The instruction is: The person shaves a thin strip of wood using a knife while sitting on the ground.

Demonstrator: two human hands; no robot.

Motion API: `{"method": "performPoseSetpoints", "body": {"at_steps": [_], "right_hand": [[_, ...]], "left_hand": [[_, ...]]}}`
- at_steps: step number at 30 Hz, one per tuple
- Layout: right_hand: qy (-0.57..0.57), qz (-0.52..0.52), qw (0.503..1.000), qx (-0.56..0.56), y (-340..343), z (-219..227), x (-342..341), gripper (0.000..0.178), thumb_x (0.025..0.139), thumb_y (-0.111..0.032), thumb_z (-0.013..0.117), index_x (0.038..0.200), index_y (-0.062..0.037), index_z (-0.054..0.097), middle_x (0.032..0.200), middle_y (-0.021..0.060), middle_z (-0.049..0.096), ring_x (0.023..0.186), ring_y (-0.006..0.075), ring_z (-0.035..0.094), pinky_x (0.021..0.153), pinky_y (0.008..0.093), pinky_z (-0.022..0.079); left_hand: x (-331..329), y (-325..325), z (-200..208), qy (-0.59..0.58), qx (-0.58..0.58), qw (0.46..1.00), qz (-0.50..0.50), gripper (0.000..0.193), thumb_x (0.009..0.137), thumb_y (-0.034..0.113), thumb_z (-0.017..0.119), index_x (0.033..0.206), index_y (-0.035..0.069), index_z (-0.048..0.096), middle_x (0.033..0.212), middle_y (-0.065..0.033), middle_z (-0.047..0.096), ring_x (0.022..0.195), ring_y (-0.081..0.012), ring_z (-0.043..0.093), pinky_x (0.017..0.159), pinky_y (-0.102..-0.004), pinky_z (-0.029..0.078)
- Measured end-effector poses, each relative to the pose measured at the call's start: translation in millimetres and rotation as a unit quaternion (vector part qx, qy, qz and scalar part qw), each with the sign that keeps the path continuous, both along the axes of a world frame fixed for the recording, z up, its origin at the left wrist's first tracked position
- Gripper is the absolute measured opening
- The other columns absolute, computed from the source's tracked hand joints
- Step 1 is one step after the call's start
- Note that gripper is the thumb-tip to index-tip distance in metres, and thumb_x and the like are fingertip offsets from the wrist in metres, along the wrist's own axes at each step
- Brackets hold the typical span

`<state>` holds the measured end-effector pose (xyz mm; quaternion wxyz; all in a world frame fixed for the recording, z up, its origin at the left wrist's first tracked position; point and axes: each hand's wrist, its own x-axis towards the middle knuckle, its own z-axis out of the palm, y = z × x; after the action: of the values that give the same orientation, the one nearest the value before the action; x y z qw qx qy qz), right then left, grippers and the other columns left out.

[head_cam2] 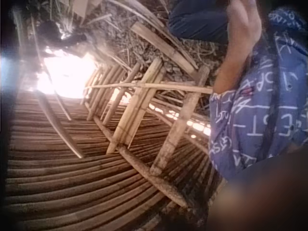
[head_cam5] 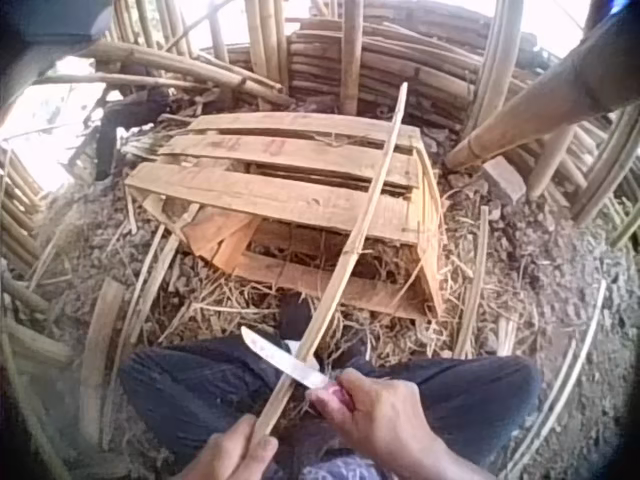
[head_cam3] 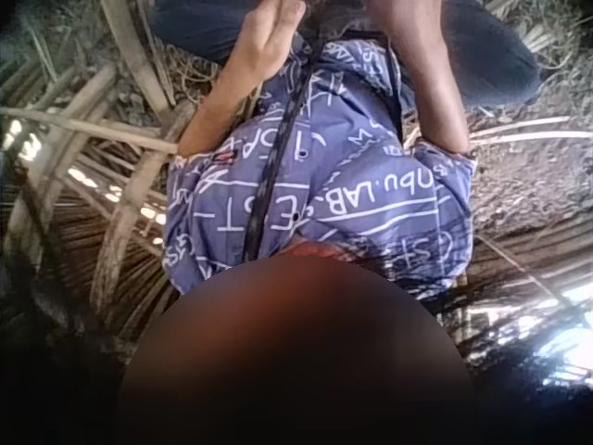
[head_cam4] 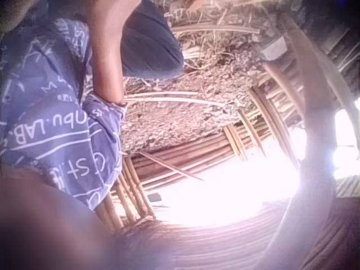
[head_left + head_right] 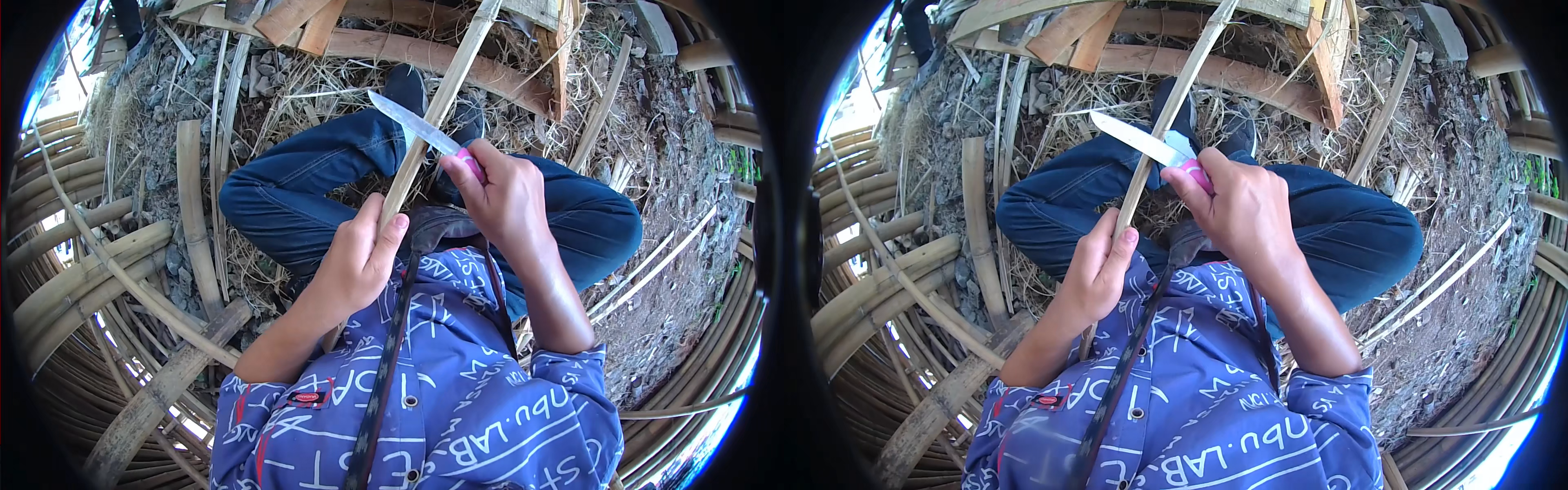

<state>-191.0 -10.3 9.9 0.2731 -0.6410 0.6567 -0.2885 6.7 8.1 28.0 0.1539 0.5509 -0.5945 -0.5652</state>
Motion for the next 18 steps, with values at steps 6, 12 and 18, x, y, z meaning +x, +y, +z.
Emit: {"method": "performPoseSetpoints", "body": {"at_steps": [6,12,18], "right_hand": [[0.102,0.035,0.994,-0.03,-4,3,-4,0.04,0.085,-0.042,0.062,0.069,-0.0063,0.056,0.057,0.0116,0.058,0.052,0.0315,0.059,0.046,0.0386,0.044],[0.181,-0.012,0.983,-0.042,-29,-5,-30,0.045,0.087,-0.048,0.058,0.067,-0.0071,0.056,0.053,0.013,0.055,0.052,0.0335,0.059,0.047,0.0416,0.044],[0.106,-0.02,0.994,-0.026,-31,4,-31,0.043,0.086,-0.044,0.06,0.067,-0.006,0.057,0.052,0.0142,0.053,0.052,0.0346,0.058,0.047,0.0421,0.043]], "left_hand": [[-4,4,1,-0.041,-0.041,0.998,0.006,0.029,0.099,0.026,0.044,0.085,0.0,0.043,0.054,-0.0058,0.042,0.048,-0.0101,0.042,0.044,-0.0299,0.032],[-3,5,4,-0.07,-0.054,0.996,-0.027,0.026,0.097,0.023,0.046,0.087,0.0,0.041,0.055,-0.0189,0.054,0.054,-0.038,0.06,0.047,-0.0439,0.043],[-3,3,5,-0.079,-0.037,0.996,-0.025,0.025,0.096,0.022,0.047,0.087,0.0,0.041,0.058,-0.0211,0.055,0.057,-0.0403,0.059,0.048,-0.0466,0.043]]}}
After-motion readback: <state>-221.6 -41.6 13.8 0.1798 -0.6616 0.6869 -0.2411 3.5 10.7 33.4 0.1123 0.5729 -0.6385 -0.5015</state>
